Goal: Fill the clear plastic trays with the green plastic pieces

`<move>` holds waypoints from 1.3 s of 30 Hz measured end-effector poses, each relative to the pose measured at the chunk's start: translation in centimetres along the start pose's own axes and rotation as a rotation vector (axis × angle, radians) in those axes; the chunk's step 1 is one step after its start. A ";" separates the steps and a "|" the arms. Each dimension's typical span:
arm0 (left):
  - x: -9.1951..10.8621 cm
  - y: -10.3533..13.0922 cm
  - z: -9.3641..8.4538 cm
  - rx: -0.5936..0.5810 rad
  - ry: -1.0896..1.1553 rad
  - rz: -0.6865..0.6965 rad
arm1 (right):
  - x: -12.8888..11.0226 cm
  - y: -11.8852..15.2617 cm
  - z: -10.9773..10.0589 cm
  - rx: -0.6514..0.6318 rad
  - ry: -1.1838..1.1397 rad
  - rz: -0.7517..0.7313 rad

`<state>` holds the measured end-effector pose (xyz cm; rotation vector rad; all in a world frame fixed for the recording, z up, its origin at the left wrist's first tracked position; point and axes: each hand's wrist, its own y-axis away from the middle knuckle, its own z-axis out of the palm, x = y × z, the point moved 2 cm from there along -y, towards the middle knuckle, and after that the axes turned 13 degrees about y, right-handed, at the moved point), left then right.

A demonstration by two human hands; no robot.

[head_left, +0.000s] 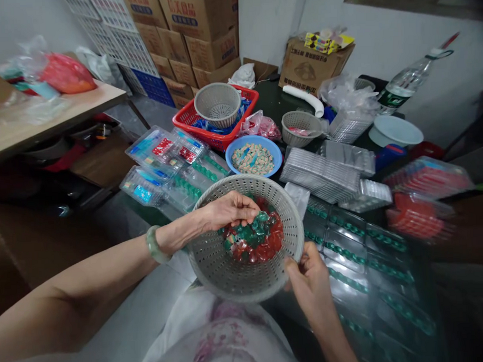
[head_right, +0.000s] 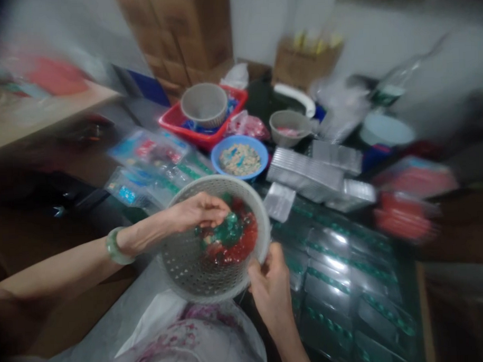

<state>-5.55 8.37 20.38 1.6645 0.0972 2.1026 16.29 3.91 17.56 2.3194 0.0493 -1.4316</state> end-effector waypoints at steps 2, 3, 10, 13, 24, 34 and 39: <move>-0.4 0.3 0.0 -0.005 0.077 -0.003 | 0.0 0.1 0.1 -0.009 0.003 0.000; -0.5 0.4 0.0 -0.008 0.100 -0.006 | 0.0 0.1 0.1 -0.014 0.004 -0.003; -0.6 0.9 0.3 0.004 0.426 -0.118 | 0.1 0.2 0.4 -0.013 0.016 0.006; -1.0 0.9 0.2 -0.006 0.540 -0.144 | 0.1 0.2 0.5 -0.011 0.015 0.012; -0.7 1.8 0.4 -0.095 0.486 -0.121 | -1.0 0.8 0.1 -0.055 0.045 0.039; -1.2 2.4 0.5 -0.048 0.381 -0.062 | -0.5 0.8 0.2 -0.042 0.000 0.039; -2.0 2.6 -0.6 0.084 0.138 -0.043 | 0.5 0.4 0.3 -0.025 0.001 0.038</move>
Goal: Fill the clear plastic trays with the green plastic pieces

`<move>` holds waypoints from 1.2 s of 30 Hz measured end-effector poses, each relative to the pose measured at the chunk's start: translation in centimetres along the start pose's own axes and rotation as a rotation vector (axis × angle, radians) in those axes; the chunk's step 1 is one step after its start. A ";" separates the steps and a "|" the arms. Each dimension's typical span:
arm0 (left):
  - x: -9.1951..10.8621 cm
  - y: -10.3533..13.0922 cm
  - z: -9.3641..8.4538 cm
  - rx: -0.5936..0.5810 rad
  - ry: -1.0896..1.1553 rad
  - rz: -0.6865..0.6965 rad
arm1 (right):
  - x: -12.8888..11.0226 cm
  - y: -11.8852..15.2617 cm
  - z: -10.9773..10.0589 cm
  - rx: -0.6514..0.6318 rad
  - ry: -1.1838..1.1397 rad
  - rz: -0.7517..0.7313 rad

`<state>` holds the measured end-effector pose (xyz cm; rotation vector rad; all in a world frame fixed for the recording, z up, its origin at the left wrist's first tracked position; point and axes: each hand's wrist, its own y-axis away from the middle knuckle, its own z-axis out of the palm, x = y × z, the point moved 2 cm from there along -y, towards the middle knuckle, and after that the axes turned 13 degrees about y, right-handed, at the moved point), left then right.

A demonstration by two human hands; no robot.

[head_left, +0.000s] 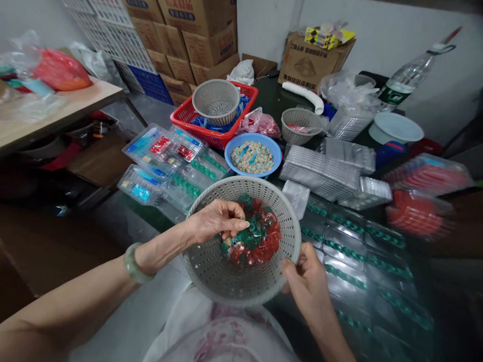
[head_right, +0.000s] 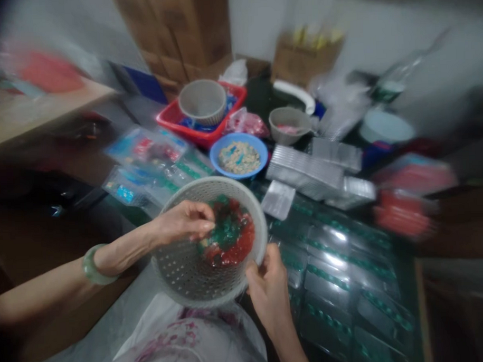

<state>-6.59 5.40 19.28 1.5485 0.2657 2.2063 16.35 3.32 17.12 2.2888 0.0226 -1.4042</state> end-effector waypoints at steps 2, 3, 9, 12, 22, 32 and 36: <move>0.2 0.1 -0.3 0.083 -0.058 0.022 | 0.2 -0.2 0.0 -0.002 0.008 0.002; 0.4 0.3 -0.4 0.125 -0.088 0.035 | 0.3 -0.2 0.0 -0.001 0.010 0.004; 0.8 0.5 -0.6 0.173 -0.465 0.119 | 0.0 -0.5 -0.1 -0.015 0.016 -0.011; 0.2 -0.1 0.2 0.143 -0.971 0.273 | -0.1 -0.7 0.0 -0.013 0.026 -0.029; -0.5 -5.8 3.8 0.100 -1.027 0.250 | 0.1 -0.8 0.5 0.036 0.102 -0.099; 0.6 -4.1 2.6 -0.027 -0.190 0.050 | 0.7 -0.8 0.5 0.033 0.111 -0.077; 0.3 -3.2 2.5 -0.076 0.300 -0.059 | 0.5 -0.9 0.5 0.034 0.095 -0.090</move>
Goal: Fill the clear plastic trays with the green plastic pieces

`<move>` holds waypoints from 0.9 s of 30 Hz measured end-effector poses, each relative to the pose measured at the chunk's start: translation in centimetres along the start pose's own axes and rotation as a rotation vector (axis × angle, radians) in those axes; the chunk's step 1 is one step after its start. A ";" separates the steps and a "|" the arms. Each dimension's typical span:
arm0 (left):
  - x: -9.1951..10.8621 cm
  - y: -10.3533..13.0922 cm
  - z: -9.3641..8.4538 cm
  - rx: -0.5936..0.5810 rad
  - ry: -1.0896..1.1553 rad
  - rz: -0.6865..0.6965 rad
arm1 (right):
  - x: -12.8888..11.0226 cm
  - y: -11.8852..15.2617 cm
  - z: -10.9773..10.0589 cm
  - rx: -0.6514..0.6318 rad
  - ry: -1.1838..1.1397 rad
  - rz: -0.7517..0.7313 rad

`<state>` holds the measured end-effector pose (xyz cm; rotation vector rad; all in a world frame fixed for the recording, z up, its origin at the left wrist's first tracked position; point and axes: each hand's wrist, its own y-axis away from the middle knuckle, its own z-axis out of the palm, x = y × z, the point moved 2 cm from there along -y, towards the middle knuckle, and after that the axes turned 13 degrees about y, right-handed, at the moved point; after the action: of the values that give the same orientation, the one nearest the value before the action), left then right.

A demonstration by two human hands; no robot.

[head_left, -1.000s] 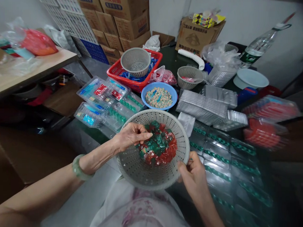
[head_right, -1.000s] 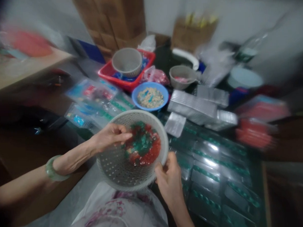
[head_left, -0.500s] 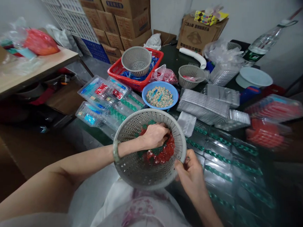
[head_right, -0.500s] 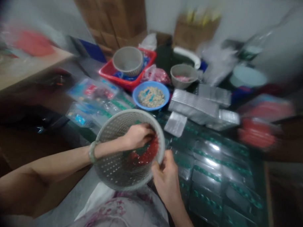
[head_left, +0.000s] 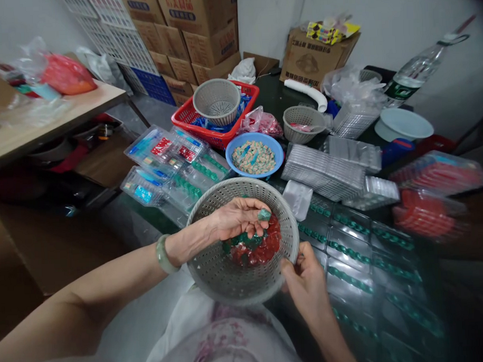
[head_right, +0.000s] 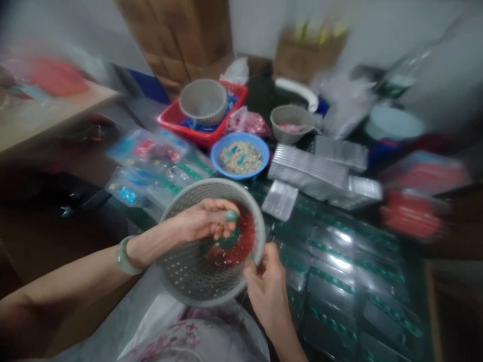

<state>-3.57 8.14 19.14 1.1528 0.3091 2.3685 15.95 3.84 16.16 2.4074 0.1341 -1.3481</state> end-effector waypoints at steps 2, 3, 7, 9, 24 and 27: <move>-0.2 0.1 -0.2 -0.026 0.075 0.016 | -0.1 -0.1 0.0 -0.004 -0.001 0.001; -0.3 0.1 -0.3 -0.041 0.094 0.034 | -0.1 -0.1 0.0 -0.007 -0.002 0.005; -0.3 0.2 -0.6 -0.030 0.099 0.095 | 0.0 -0.1 0.0 -0.021 -0.007 0.014; -0.2 0.3 -0.6 0.011 0.100 0.091 | 0.1 -0.1 0.1 -0.023 0.001 0.019; -0.3 1.2 0.0 0.131 -0.034 0.127 | 0.3 0.0 0.0 -0.029 0.000 0.035; 0.0 1.5 0.1 0.089 0.007 0.152 | 0.3 -0.1 0.2 -0.033 -0.051 0.040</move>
<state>-3.91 6.86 19.79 1.2493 0.3427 2.5135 15.94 3.88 15.78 2.3342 0.0928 -1.3775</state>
